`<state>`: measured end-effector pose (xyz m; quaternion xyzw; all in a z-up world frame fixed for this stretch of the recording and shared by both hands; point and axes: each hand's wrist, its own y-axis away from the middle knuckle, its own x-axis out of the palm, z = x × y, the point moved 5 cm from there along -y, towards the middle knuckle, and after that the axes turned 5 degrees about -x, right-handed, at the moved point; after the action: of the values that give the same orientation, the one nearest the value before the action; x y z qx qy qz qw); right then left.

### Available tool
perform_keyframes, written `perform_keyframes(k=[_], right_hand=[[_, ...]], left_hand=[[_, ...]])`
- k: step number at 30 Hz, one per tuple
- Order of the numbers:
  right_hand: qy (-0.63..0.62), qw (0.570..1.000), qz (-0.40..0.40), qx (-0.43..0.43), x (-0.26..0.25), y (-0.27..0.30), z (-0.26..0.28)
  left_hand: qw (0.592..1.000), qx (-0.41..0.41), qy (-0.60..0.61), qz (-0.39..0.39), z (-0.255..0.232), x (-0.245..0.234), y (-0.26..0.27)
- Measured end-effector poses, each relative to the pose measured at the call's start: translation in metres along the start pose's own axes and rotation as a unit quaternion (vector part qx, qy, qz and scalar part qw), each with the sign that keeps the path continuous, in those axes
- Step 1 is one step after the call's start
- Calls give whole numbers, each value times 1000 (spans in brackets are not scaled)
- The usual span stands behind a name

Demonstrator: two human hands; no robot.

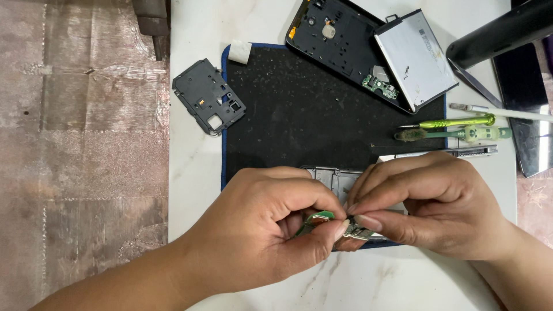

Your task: The person works on a disassembled smartphone, peeling off adhesive strips from the internal frame and placing them aside. They then pick up the motherboard, inspect it, and position it back into the phone's chassis.

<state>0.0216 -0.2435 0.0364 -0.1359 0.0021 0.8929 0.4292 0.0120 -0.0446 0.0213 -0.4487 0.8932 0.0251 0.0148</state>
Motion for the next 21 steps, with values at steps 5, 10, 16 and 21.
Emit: perform_keyframes(k=[5, 10, 16, 21], right_hand=[[4, 1000, 3, -7, 3, 0, -1], [-14, 999, -7, 31, 2, 3, -4], [-31, 999, -7, 35, 0, 5, -5], [-42, 998, -13, 41, -1, 6, -6]], left_hand=[[1000, -11, -13, 7, 1, 2, 0], [999, -25, 29, 14, 4, 3, -1], [999, -22, 30, -1, 5, -3, -2], [1000, -15, 4, -10, 3, -5, -3]])
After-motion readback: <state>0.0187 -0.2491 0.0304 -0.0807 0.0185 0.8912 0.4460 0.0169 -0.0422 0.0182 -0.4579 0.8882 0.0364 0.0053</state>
